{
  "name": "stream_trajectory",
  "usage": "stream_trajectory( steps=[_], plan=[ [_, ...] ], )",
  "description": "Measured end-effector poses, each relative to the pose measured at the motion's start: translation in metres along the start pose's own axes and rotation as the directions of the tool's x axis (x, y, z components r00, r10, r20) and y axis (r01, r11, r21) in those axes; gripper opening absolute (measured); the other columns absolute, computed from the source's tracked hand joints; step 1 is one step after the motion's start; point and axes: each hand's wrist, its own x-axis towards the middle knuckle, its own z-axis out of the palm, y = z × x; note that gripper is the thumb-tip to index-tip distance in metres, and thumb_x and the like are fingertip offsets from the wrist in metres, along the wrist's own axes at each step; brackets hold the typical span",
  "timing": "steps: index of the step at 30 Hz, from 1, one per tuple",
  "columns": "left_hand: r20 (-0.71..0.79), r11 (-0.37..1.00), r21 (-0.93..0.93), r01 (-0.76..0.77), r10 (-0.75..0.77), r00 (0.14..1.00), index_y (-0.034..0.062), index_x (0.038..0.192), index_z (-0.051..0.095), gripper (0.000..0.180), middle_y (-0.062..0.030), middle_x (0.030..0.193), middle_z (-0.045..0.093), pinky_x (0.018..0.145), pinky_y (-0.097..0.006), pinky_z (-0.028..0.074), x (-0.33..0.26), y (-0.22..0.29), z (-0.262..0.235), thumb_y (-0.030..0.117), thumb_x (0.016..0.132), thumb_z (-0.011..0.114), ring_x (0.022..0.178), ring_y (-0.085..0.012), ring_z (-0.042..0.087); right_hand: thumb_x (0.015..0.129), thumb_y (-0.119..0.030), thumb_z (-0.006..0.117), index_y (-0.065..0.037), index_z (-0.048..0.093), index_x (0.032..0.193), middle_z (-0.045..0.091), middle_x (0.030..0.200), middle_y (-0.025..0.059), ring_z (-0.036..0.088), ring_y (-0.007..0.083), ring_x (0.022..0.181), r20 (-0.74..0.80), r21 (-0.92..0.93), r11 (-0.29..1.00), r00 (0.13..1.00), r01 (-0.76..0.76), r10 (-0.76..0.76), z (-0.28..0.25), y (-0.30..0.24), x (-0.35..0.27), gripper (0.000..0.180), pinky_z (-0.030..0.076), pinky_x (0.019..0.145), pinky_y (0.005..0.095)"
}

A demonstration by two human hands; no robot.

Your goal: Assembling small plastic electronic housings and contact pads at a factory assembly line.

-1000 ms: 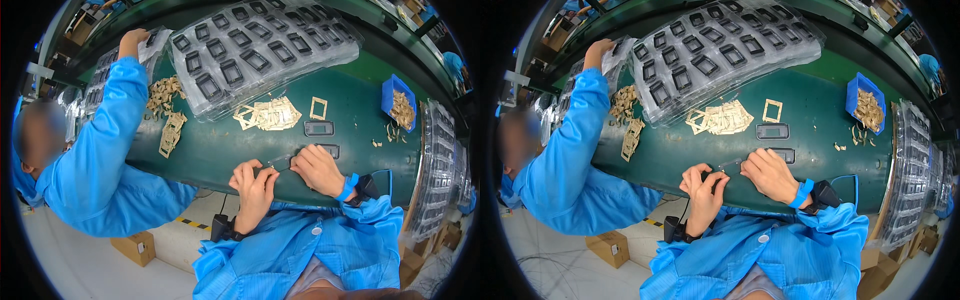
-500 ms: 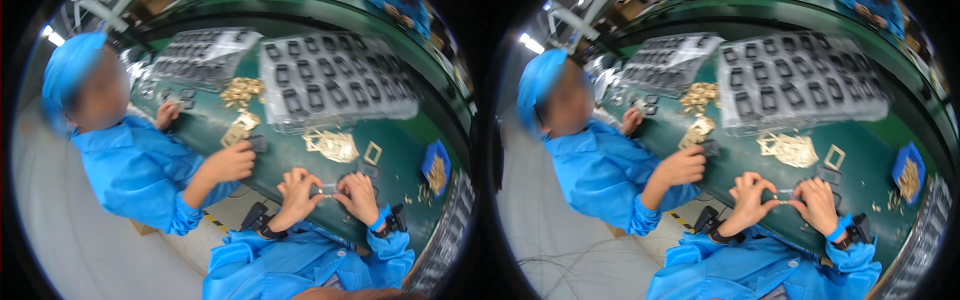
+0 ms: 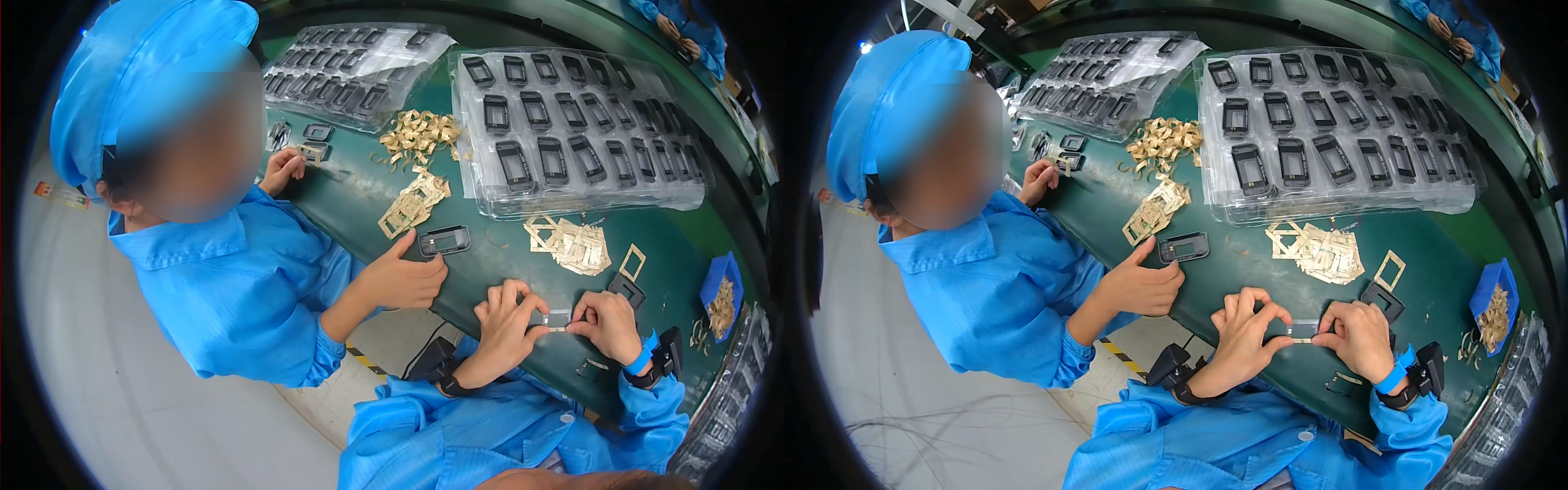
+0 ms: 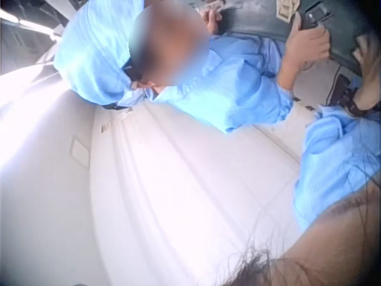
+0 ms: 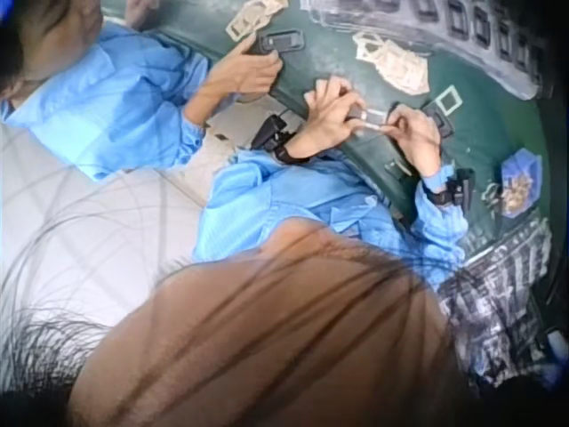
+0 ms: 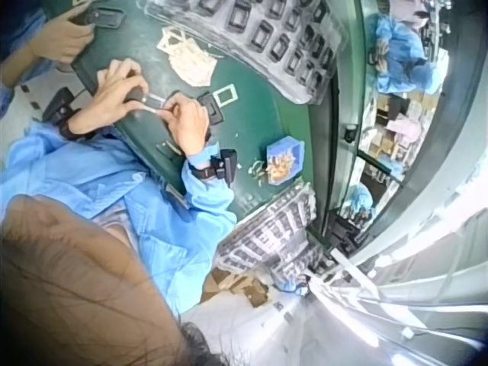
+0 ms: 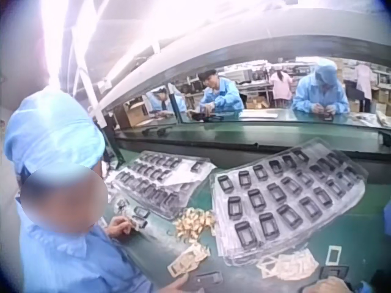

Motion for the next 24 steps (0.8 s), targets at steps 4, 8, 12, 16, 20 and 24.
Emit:
stream_trajectory(
  steps=[4,8,12,16,20,24],
  plan=[
    [-0.008,1.000,-0.022,0.011,-0.011,1.000,0.0234,0.106,0.067,0.033,-0.0030,0.119,0.045,0.092,-0.045,0.025,-0.001,0.002,-0.001,0.024,0.078,0.084,0.117,-0.0277,0.039,0.067,-0.017,0.089,-0.010,0.068,0.080,0.049,0.058,0.0002,0.052,0.0221,0.061,0.010,-0.040,0.998,0.998,0.056,-0.056,-0.006,0.000,-0.001,0.026,0.039,0.058,0.0383],
    [-0.023,0.999,-0.037,-0.014,0.013,1.000,0.0236,0.107,0.066,0.033,-0.0031,0.120,0.045,0.092,-0.045,0.025,-0.003,0.002,0.000,0.024,0.078,0.083,0.117,-0.0277,0.040,0.070,-0.012,0.085,-0.007,0.066,0.089,0.053,0.067,0.0041,0.055,0.0239,0.067,0.036,0.107,0.994,0.999,-0.024,0.021,-0.011,-0.011,-0.002,0.027,0.043,0.066,0.0378],
    [-0.026,0.999,-0.036,-0.036,0.036,0.999,0.0235,0.108,0.066,0.034,-0.0027,0.120,0.046,0.091,-0.045,0.025,-0.004,0.000,0.000,0.024,0.078,0.083,0.117,-0.0276,0.040,0.073,-0.009,0.081,-0.004,0.066,0.092,0.057,0.077,0.0077,0.058,0.0274,0.076,-0.135,0.011,0.994,0.985,0.110,-0.108,0.001,-0.015,-0.004,0.025,0.045,0.073,0.0375],
    [-0.025,0.999,-0.024,-0.032,0.031,0.999,0.0233,0.111,0.067,0.037,-0.0023,0.121,0.046,0.091,-0.045,0.026,-0.004,-0.001,-0.001,0.025,0.078,0.083,0.117,-0.0275,0.040,0.074,-0.007,0.080,-0.005,0.067,0.092,0.058,0.078,0.0077,0.058,0.0281,0.077,-0.139,-0.012,0.988,0.979,0.152,-0.153,0.002,-0.012,-0.003,0.022,0.044,0.072,0.0380],
    [-0.035,0.999,-0.018,-0.043,0.043,0.998,0.0230,0.114,0.067,0.039,-0.0024,0.121,0.047,0.090,-0.045,0.027,-0.003,0.000,-0.002,0.028,0.079,0.083,0.116,-0.0274,0.040,0.075,-0.005,0.078,-0.004,0.067,0.086,0.059,0.077,0.0083,0.059,0.0282,0.076,-0.141,0.009,0.995,0.985,0.103,-0.101,0.003,-0.011,0.000,0.015,0.044,0.072,0.0382],
    [-0.124,0.994,-0.013,-0.113,0.110,0.986,0.0212,0.116,0.069,0.037,-0.0024,0.116,0.050,0.089,-0.043,0.028,-0.001,-0.005,0.004,0.033,0.083,0.079,0.111,-0.0254,0.044,0.076,-0.003,0.077,-0.004,0.068,0.083,0.060,0.077,0.0091,0.058,0.0285,0.075,-0.165,0.016,0.997,0.984,0.075,-0.072,0.006,-0.013,0.000,0.012,0.043,0.071,0.0380]
  ],
)
